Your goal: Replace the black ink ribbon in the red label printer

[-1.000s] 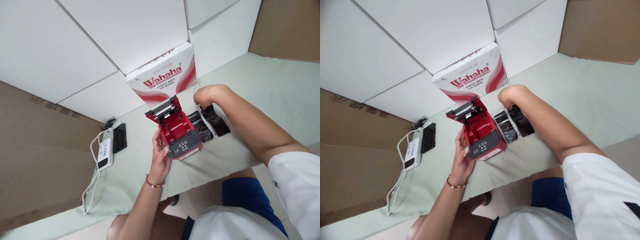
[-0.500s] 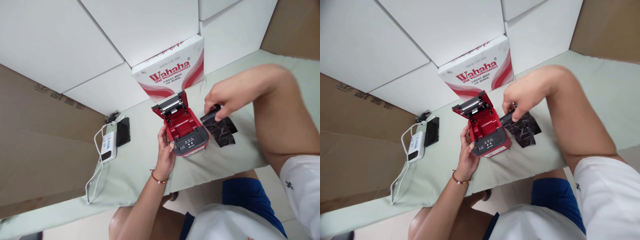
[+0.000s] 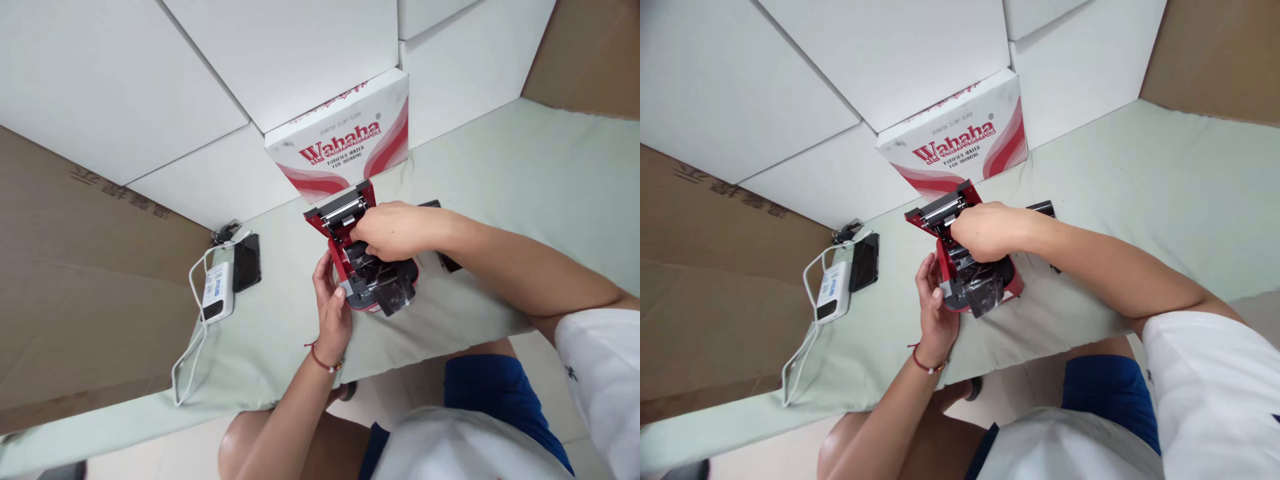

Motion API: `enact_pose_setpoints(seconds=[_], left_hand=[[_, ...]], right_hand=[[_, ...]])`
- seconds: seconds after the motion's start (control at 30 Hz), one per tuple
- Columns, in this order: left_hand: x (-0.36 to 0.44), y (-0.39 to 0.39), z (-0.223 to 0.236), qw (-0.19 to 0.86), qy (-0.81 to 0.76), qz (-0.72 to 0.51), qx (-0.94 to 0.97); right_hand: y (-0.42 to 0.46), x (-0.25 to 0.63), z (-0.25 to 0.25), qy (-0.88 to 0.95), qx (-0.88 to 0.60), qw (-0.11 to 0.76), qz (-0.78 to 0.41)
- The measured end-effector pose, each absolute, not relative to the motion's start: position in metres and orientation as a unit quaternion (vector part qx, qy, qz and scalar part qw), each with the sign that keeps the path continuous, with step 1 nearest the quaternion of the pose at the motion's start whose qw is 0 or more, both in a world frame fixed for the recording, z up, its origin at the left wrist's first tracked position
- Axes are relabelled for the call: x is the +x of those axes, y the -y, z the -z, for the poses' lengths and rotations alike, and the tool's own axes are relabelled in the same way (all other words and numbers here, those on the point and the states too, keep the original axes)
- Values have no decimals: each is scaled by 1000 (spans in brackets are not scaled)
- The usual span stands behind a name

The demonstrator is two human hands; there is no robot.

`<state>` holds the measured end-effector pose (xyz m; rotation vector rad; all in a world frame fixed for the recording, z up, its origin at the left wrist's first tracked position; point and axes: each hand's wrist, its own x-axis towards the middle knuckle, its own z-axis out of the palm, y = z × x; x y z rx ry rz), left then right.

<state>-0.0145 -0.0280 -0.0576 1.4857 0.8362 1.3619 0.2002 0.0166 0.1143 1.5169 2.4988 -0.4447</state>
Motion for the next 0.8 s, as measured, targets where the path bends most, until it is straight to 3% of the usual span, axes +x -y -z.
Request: enact_pose_setpoints(seconds=[0.27, 0.4, 0.53, 0.67, 0.73, 0.8], left_hand=[[-23, 50, 47, 104, -218, -490, 838], [-19, 54, 41, 29, -224, -478, 849], [-18, 56, 40, 19, -218, -478, 851], [-18, 56, 40, 6, -207, -482, 851], [-18, 57, 40, -1, -208, -482, 851], [-18, 57, 39, -7, -209, -483, 850]], right_hand=[[-15, 193, -112, -835, 514, 143, 134], [-14, 190, -111, -833, 514, 156, 134], [-8, 203, -124, -868, 469, -4, 165], [-13, 211, -120, -847, 475, -228, 65], [-20, 212, -111, -844, 469, -258, 21], [-23, 213, -106, -857, 465, -224, 17]])
